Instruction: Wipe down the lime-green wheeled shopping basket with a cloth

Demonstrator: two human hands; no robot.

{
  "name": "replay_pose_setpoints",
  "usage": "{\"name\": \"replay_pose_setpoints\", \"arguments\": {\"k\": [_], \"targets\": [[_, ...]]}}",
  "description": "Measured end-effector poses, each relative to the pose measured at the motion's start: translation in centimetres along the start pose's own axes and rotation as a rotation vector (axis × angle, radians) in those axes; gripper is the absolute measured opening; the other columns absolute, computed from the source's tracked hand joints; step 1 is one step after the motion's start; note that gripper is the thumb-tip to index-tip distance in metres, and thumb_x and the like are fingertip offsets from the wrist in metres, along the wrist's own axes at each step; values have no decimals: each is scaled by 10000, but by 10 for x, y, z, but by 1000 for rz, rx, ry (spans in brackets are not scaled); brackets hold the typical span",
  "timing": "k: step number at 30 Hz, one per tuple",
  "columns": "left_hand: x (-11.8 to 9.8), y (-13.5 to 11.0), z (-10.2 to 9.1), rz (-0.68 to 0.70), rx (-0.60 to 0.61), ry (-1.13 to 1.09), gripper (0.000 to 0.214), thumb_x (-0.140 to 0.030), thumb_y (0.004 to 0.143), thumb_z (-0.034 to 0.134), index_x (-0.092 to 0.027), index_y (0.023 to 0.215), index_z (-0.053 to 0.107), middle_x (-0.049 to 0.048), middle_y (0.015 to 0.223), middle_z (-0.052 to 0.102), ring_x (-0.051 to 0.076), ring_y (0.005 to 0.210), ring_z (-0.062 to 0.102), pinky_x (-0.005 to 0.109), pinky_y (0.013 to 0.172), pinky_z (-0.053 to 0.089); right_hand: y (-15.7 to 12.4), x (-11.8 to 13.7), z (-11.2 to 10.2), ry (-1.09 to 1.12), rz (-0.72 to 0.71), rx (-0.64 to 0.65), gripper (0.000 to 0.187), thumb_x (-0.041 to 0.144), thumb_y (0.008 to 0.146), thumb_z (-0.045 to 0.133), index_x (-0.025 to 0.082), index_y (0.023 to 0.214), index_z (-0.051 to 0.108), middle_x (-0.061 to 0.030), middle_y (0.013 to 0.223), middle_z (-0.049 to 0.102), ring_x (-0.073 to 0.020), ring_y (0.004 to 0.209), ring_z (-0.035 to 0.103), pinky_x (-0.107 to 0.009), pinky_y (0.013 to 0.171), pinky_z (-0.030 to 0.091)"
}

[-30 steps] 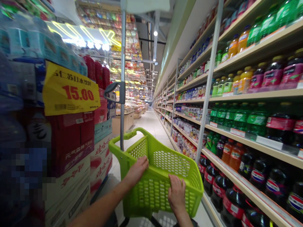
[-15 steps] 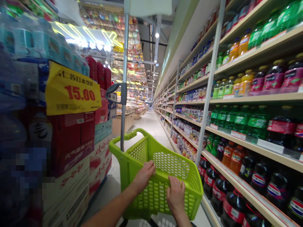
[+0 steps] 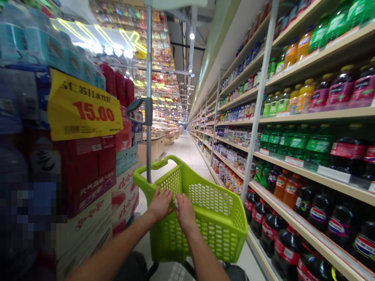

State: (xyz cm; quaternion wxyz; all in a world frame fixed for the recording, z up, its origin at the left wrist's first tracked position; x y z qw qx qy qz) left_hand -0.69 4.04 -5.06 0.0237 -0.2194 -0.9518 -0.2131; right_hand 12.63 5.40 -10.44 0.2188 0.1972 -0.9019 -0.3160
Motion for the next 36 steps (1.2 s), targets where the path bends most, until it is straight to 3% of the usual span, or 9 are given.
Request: {"name": "replay_pose_setpoints", "arguments": {"k": [4,9,15,17,24,27,30,32,36], "targets": [[-5,0,2,-13,-34,-28,393,-341,787,469,-158,1134,498,118,1091,587,277,1113,448,510,1035,139,-32,-40,-20,-39,-44,-19,437,42,727,417,216,1098,568,-70,1086,604,-181,1014,553,-314,873,441],[-9,1,4,-37,-65,-25,354,-331,806,442,-162,1106,523,98,1044,599,278,1076,453,514,1036,133,-87,-107,-51,-200,13,-135,408,81,737,416,201,1089,585,-95,1132,585,-206,1069,530,-368,893,441],[-14,4,13,-35,-99,-21,343,-184,831,333,-168,1111,530,82,1013,606,267,1060,457,516,1036,132,-63,-77,-32,-217,-61,-139,386,62,766,391,180,1069,599,-100,1152,580,-195,1110,502,-365,935,416],[-13,4,14,-37,-113,-29,360,-144,825,308,-168,1101,538,83,993,610,262,1048,461,511,1032,142,-65,-82,-36,-223,-66,-119,398,61,767,387,198,1075,598,-88,1154,584,-194,1111,504,-369,935,416],[-15,7,14,-82,-123,-46,318,-119,822,304,-184,970,578,69,908,610,245,983,476,493,1024,154,-151,-185,-103,-297,167,-151,404,127,748,383,198,1081,600,-85,1179,562,-220,1112,505,-380,930,420],[-18,8,11,-89,-88,-62,295,-116,824,315,-176,951,575,69,916,609,242,992,468,495,1025,139,-146,-173,-89,-248,197,-231,421,112,739,358,171,1080,598,-104,1193,546,-236,1143,475,-423,955,394],[-21,10,9,-95,-50,-47,290,-124,840,308,-168,960,569,67,934,610,238,1003,464,496,1027,122,-113,-132,-55,-141,66,-246,474,59,716,331,176,1094,593,-101,1229,526,-229,1198,421,-445,982,362],[-21,11,8,-99,-37,-38,294,-123,845,304,-164,963,570,69,944,609,240,1010,463,496,1025,125,-100,-118,-45,-80,-4,-207,489,47,726,328,200,1113,583,-87,1257,508,-212,1222,393,-433,992,352],[-23,10,7,-103,-30,-39,306,-114,842,299,-159,964,576,72,939,606,242,1004,465,496,1023,125,-123,-153,-74,-103,111,-195,513,59,708,324,214,1129,573,-75,1236,523,-216,1199,420,-443,984,359]]}}
Point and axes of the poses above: each hand's wrist, its own y-axis towards the middle knuckle, its own z-axis out of the palm, x = y × z, the point moved 1 cm from there along y, towards the middle knuckle
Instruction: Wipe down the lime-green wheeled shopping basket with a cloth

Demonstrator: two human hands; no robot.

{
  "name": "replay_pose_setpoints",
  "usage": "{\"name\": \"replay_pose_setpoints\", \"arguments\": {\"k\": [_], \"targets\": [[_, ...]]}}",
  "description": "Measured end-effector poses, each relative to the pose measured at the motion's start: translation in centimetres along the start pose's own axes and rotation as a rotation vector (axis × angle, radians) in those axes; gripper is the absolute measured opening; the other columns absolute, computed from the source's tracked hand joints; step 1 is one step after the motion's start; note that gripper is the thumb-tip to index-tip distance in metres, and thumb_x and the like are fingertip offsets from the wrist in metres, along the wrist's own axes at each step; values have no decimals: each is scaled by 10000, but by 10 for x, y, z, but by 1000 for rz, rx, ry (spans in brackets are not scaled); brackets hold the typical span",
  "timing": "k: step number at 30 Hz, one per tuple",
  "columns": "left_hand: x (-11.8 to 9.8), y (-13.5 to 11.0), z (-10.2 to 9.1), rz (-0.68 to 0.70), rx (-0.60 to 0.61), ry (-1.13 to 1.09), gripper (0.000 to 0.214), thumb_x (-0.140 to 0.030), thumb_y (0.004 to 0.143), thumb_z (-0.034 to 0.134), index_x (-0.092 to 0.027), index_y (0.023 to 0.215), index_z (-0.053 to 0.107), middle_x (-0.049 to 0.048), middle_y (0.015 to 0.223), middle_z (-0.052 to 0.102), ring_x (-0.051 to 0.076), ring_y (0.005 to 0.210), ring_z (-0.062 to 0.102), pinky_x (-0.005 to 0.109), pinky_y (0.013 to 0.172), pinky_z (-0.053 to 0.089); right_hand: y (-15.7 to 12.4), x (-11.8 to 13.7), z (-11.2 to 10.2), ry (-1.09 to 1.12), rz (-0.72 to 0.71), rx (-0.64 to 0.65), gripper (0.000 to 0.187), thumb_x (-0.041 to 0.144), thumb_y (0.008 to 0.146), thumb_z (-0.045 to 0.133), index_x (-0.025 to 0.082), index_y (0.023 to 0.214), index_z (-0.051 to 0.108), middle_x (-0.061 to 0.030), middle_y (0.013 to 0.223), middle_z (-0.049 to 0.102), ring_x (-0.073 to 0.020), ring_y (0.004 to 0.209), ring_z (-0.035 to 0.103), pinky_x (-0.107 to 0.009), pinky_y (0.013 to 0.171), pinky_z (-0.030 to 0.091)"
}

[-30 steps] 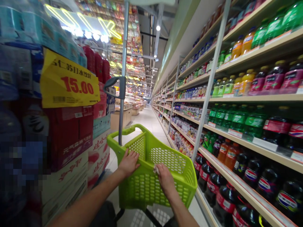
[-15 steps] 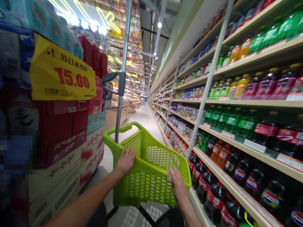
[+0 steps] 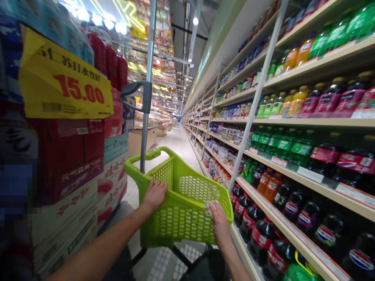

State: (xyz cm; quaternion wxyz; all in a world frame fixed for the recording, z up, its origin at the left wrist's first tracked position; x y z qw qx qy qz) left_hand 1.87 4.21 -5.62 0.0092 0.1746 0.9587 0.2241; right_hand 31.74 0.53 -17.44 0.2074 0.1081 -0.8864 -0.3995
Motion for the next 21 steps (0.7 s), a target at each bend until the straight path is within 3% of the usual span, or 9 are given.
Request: {"name": "replay_pose_setpoints", "arguments": {"k": [2,4,7,9,11,14,18,21], "targets": [[-2,0,0,-5,2,-6,314,-104,832,302,-156,977,576,75,945,605,240,1003,462,492,1025,124,-11,-29,-18,-62,116,-40,474,107,693,367,180,1109,582,-103,1202,538,-254,1157,459,-468,959,380],[-6,0,0,-12,3,-9,321,-96,819,313,-152,994,576,81,956,605,242,1011,458,492,1028,121,-13,-36,-19,-86,169,-85,456,116,679,381,160,1080,594,-117,1176,550,-269,1141,469,-482,959,376],[-14,1,-1,-25,10,-15,339,-99,817,309,-143,1021,576,93,977,611,247,1027,460,493,1031,125,2,4,12,-6,72,-118,498,52,663,346,172,1078,594,-96,1194,546,-238,1179,439,-469,992,345],[-18,0,-2,-18,22,-26,358,-102,819,301,-136,1058,566,99,1001,612,245,1042,461,483,1035,134,17,42,37,77,-64,-76,531,21,663,337,190,1105,580,-80,1243,516,-213,1213,404,-444,998,347],[-21,-1,-3,9,24,-37,381,-101,814,301,-129,1107,543,101,1030,606,242,1061,455,469,1044,133,25,63,48,124,-150,-37,553,7,664,336,208,1123,570,-67,1275,492,-199,1236,373,-425,1000,350],[-25,-4,-3,50,8,-52,417,-97,800,312,-139,1165,508,97,1073,591,238,1094,435,453,1056,126,20,40,35,95,-110,-18,574,14,647,342,227,1130,565,-48,1261,507,-195,1214,404,-410,988,366],[-29,-6,0,61,-8,-66,426,-98,788,326,-151,1171,506,98,1103,579,241,1116,422,460,1061,130,5,-16,3,-29,144,-118,514,66,631,357,198,1060,605,-69,1164,567,-228,1131,487,-431,961,391],[-33,-5,2,66,-17,-64,426,-94,787,321,-133,1171,501,100,1107,578,249,1128,415,473,1060,141,13,5,7,21,158,-146,479,89,641,359,174,1041,609,-93,1133,580,-237,1094,512,-436,944,402]]}}
Point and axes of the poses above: each hand's wrist, its own y-axis towards the middle knuckle, its own z-axis out of the palm, x = y × z, the point moved 1 cm from there along y, towards the middle knuckle
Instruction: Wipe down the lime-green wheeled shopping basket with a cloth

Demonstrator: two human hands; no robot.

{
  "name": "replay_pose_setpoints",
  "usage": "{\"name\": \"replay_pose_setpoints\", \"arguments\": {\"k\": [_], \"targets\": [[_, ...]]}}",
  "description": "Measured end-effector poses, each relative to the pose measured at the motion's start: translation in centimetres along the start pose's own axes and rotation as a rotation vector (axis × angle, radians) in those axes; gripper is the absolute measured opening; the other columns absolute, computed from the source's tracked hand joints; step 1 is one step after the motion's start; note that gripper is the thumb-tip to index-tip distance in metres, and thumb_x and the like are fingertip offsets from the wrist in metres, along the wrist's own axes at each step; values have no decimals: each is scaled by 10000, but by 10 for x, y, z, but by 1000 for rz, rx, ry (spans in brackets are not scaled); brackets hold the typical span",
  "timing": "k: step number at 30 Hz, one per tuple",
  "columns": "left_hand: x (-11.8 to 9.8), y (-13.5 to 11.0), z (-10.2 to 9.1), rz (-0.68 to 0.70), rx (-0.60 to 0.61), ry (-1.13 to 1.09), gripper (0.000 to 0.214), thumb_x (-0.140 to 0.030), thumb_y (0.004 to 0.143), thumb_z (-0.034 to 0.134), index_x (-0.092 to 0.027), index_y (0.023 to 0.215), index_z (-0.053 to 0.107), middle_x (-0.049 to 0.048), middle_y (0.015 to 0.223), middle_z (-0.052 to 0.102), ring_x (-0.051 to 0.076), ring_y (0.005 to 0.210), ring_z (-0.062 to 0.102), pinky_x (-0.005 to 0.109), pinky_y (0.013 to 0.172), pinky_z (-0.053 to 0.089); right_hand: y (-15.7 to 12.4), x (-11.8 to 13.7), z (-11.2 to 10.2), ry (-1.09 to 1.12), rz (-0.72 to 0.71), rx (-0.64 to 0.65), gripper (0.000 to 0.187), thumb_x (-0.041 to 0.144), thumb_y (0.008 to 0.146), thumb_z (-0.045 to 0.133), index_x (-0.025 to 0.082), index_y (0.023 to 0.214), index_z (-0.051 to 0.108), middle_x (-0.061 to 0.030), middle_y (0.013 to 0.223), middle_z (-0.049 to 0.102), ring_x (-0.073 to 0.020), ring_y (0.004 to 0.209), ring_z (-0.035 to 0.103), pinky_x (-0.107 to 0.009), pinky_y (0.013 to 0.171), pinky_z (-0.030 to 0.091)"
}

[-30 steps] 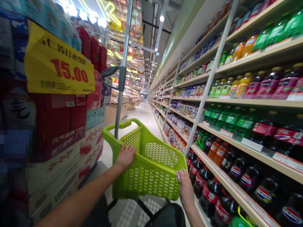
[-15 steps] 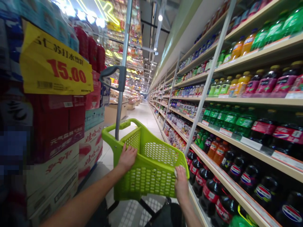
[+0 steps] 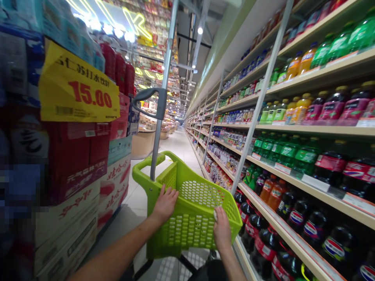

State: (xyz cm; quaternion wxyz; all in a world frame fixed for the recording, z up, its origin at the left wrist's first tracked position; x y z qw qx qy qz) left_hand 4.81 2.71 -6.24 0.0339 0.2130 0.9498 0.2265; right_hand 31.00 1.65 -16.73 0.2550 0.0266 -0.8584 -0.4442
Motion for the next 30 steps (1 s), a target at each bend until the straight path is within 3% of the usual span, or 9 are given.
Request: {"name": "replay_pose_setpoints", "arguments": {"k": [3,6,10,13,19,22,24,27,30], "targets": [[-1,0,2,19,-2,8,425,-99,791,321,-134,1178,493,93,1116,576,247,1138,410,473,1059,151,13,63,16,174,-134,51,476,90,668,357,180,1083,572,-85,1121,589,-209,1075,524,-398,939,408],[0,0,2,37,-2,17,427,-112,796,325,-143,1192,481,86,1129,569,243,1146,405,466,1060,155,30,103,13,221,-101,12,430,152,724,381,171,1133,510,-101,1092,595,-214,1015,554,-375,876,443],[1,-2,0,20,13,18,436,-92,786,317,-136,1184,489,82,1109,576,240,1140,411,464,1065,140,36,84,-1,52,29,23,316,225,744,405,155,1025,531,-123,986,609,-245,866,591,-398,772,470],[0,-2,0,8,10,25,432,-93,785,325,-141,1180,494,89,1117,573,239,1143,408,466,1065,139,23,62,10,-60,-80,72,264,207,738,400,157,932,571,-148,1071,575,-272,1011,530,-437,856,424],[4,-2,1,16,14,28,447,-101,792,314,-142,1208,472,99,1153,562,250,1153,401,479,1066,143,8,57,39,-17,-192,95,425,177,708,436,158,1123,527,-132,1165,540,-262,1110,468,-450,932,383],[10,-1,-1,24,43,7,465,-92,785,312,-139,1222,462,104,1159,561,253,1169,399,477,1073,130,15,39,21,73,-143,130,466,121,645,375,173,1064,571,-98,1076,596,-228,1028,539,-407,909,416],[11,0,-3,0,62,-27,466,-90,782,315,-144,1221,463,108,1177,556,248,1188,390,479,1077,113,20,28,0,84,-16,59,431,158,640,372,164,1008,596,-99,1020,617,-237,973,567,-408,881,433],[-2,3,-7,-25,38,-250,489,-147,770,390,-153,1259,415,108,1286,478,236,1229,354,485,1081,80,28,38,-27,160,154,-8,385,237,655,405,158,977,601,-93,960,640,-243,885,595,-388,820,462],[-27,7,-6,-10,28,-769,591,-204,658,541,-180,1239,435,74,1279,488,220,1198,385,412,1061,197,38,77,-35,379,126,125,344,258,663,432,167,950,599,-65,900,659,-216,807,612,-325,754,485]]}}
Point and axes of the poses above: each hand's wrist, its own y-axis towards the middle knuckle, its own z-axis out of the palm, x = y × z, the point moved 1 cm from there along y, towards the middle knuckle
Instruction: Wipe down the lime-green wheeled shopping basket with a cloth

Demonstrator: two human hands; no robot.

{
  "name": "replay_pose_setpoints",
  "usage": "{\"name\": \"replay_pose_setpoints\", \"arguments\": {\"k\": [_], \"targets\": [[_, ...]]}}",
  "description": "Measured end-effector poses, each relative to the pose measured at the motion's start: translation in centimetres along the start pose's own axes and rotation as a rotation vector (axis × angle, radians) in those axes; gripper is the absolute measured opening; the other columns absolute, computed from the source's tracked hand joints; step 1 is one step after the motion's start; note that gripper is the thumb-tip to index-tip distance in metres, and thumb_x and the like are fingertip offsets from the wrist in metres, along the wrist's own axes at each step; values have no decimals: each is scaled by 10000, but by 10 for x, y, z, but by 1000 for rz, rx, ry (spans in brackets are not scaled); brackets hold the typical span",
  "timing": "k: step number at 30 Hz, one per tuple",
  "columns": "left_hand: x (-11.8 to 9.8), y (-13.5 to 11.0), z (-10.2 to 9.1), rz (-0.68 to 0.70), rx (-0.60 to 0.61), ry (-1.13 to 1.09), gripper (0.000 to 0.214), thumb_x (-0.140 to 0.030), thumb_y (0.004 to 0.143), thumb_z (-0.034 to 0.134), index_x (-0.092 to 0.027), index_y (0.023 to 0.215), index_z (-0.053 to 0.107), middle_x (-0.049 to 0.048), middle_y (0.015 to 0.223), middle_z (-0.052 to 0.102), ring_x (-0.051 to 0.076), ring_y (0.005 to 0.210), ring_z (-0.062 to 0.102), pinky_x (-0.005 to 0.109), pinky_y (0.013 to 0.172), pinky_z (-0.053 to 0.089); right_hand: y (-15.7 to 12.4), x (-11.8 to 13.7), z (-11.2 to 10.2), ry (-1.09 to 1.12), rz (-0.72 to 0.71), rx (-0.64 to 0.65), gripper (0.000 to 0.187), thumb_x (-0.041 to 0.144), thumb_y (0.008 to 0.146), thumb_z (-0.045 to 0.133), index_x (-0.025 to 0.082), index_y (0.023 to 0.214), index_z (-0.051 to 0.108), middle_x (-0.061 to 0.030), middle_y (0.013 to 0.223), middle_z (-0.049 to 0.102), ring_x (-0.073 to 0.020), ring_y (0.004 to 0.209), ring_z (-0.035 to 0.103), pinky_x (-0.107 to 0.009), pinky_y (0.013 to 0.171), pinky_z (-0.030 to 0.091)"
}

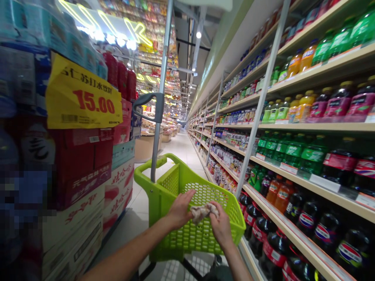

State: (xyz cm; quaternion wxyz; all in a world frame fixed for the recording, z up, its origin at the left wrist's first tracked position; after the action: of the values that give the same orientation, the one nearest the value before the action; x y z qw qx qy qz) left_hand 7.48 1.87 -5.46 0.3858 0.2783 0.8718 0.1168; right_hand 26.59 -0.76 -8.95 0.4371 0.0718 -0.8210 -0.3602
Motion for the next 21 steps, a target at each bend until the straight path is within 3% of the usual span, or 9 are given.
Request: {"name": "replay_pose_setpoints", "arguments": {"k": [3,6,11,13,15,17,21], "targets": [[-8,2,20,-105,84,-451,293,-226,631,542,-158,902,630,28,889,660,197,901,556,327,857,415,6,31,14,119,-13,35,307,247,672,436,174,928,588,-53,866,661,-199,776,612,-300,725,488],[-7,2,32,-176,72,-571,175,-236,670,485,-120,679,616,28,683,634,169,707,566,299,717,449,8,36,25,101,-36,10,297,217,681,428,179,931,586,-56,880,656,-198,809,605,-318,761,477],[-6,4,44,-231,-17,-756,206,-186,649,504,-148,821,609,26,802,651,155,806,566,271,787,426,-2,24,41,-42,-156,-206,299,248,757,424,173,993,592,-116,1158,535,-253,1109,468,-431,957,350],[-7,2,45,-254,-30,-825,224,-172,621,528,-157,829,609,27,804,655,165,824,567,285,803,423,-8,21,51,-32,-126,-186,335,296,806,411,177,1085,555,-118,1201,506,-246,1133,454,-424,962,351],[-7,-2,43,-272,-26,-899,239,-196,646,503,-156,858,605,30,798,654,164,823,574,296,810,425,-14,18,62,-5,-123,-78,410,336,824,423,176,1198,478,-116,1242,484,-238,1168,434,-399,971,355],[-5,-8,36,-294,28,-1017,282,-213,665,472,-155,911,595,25,799,649,149,806,582,291,794,434,-18,15,70,-7,-162,3,512,356,812,460,181,1286,383,-109,1306,433,-241,1226,373,-392,996,335],[0,-13,15,-251,301,-1078,506,-65,543,467,-167,1029,560,11,862,647,124,786,588,248,723,449,-15,12,76,-68,-248,23,605,305,781,500,185,1338,299,-103,1353,381,-252,1261,323,-408,1018,311]]}}
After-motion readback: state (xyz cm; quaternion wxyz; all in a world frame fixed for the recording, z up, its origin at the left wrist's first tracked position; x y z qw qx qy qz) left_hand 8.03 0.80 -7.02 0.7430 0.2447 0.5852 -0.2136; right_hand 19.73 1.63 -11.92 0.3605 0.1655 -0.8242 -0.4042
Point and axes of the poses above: each hand's wrist, its own y-axis towards the middle knuckle, its own z-axis out of the palm, x = y × z, the point moved 1 cm from there along y, towards the middle knuckle
